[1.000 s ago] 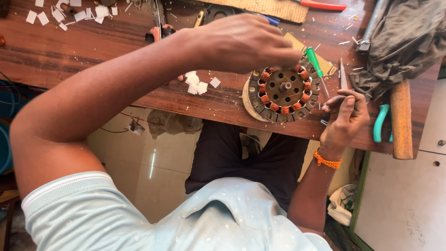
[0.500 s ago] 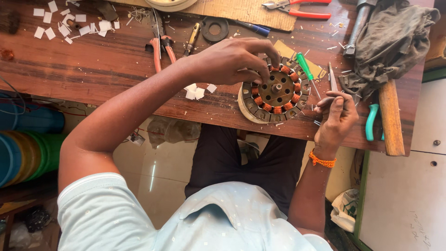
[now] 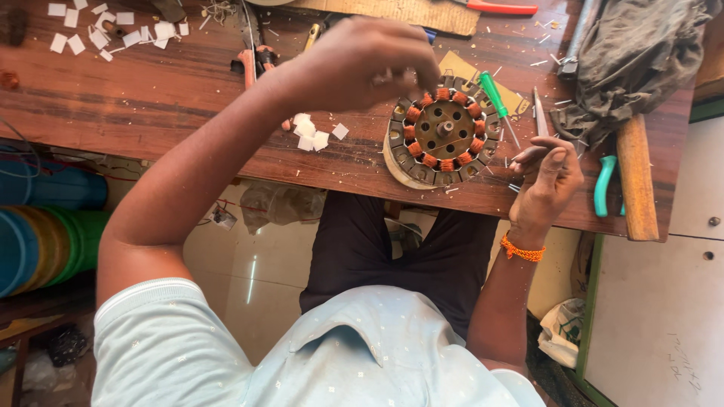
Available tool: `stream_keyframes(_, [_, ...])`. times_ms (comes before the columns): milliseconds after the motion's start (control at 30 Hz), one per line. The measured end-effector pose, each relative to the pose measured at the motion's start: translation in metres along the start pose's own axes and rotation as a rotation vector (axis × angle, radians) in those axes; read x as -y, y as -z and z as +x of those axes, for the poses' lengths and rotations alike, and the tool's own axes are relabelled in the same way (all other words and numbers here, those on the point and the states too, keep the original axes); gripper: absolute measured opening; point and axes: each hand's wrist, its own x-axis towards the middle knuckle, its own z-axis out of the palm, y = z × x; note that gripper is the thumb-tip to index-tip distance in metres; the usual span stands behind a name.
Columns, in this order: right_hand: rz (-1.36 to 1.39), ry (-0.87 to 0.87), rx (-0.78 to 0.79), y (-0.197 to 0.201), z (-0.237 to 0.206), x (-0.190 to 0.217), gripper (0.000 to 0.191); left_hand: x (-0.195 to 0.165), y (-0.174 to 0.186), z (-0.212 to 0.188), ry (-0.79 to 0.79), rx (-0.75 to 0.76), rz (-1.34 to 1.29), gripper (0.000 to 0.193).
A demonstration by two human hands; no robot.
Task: The person works on an electric motor armature with copper windings at a workbench. They hold the armature, rotate it, use a screwdriver on its slots, and press and fit components around the windings by hand.
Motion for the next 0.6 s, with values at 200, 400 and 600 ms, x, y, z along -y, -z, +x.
stream_keyframes(200, [-0.035,-0.006,0.005,0.001,-0.002,-0.001,0.044,-0.034,-0.016,0.013,-0.157,0.218,0.352,0.011])
stream_keyframes(400, [-0.035,0.01,0.006,0.002,-0.003,0.001,0.046,-0.035,-0.013,0.027,-0.216,0.307,0.444,0.006])
stream_keyframes(600, [-0.012,0.042,0.001,0.002,-0.004,0.001,0.05,-0.032,-0.007,0.026,-0.188,0.306,0.248,0.005])
